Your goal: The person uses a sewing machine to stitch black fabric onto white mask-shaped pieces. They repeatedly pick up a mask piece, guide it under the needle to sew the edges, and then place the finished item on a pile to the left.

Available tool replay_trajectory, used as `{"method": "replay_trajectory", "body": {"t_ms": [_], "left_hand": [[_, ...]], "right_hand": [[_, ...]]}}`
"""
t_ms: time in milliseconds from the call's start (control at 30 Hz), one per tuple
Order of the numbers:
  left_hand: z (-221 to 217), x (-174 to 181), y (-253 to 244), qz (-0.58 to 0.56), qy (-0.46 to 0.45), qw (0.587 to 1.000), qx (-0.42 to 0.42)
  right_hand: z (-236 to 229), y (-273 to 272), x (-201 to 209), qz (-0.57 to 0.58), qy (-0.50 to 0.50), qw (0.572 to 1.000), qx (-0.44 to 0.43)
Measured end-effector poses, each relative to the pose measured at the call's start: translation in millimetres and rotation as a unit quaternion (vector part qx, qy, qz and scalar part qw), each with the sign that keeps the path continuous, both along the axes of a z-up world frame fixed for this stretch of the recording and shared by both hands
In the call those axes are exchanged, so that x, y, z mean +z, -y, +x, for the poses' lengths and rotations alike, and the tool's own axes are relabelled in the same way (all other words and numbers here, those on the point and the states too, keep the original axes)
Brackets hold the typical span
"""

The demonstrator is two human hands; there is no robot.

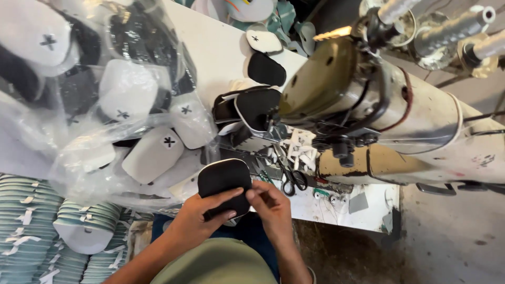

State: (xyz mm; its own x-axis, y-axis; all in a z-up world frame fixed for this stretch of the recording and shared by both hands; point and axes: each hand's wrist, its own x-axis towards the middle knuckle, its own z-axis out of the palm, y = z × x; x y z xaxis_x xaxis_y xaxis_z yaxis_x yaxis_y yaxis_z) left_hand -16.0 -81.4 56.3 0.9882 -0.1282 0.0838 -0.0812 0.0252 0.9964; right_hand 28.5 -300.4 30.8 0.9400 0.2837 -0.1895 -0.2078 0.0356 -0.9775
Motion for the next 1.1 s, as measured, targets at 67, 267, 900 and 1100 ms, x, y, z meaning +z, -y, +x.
{"method": "replay_trajectory", "body": {"t_ms": [67,267,900,1100], "left_hand": [[8.6,-1.8,15.3,0.003,0.012,1.000,-0.003],[44.9,13.7,58.3,0.031,0.023,0.996,0.085],[118.1,13.8,27.0,-0.055,-0.045,0.997,0.039],[131.7,20.9,4.6,-0.093,-0.054,0.994,-0.015]], "right_hand": [[11.7,5.7,-0.2,-0.013,-0.017,0.996,-0.084],[72.0,-4.2,49.1,-0.083,-0.035,0.990,-0.106],[95.3,1.6,8.0,0.096,0.004,0.989,-0.112],[88.1,-6.2,10.4,0.110,0.009,0.988,-0.112]]}}
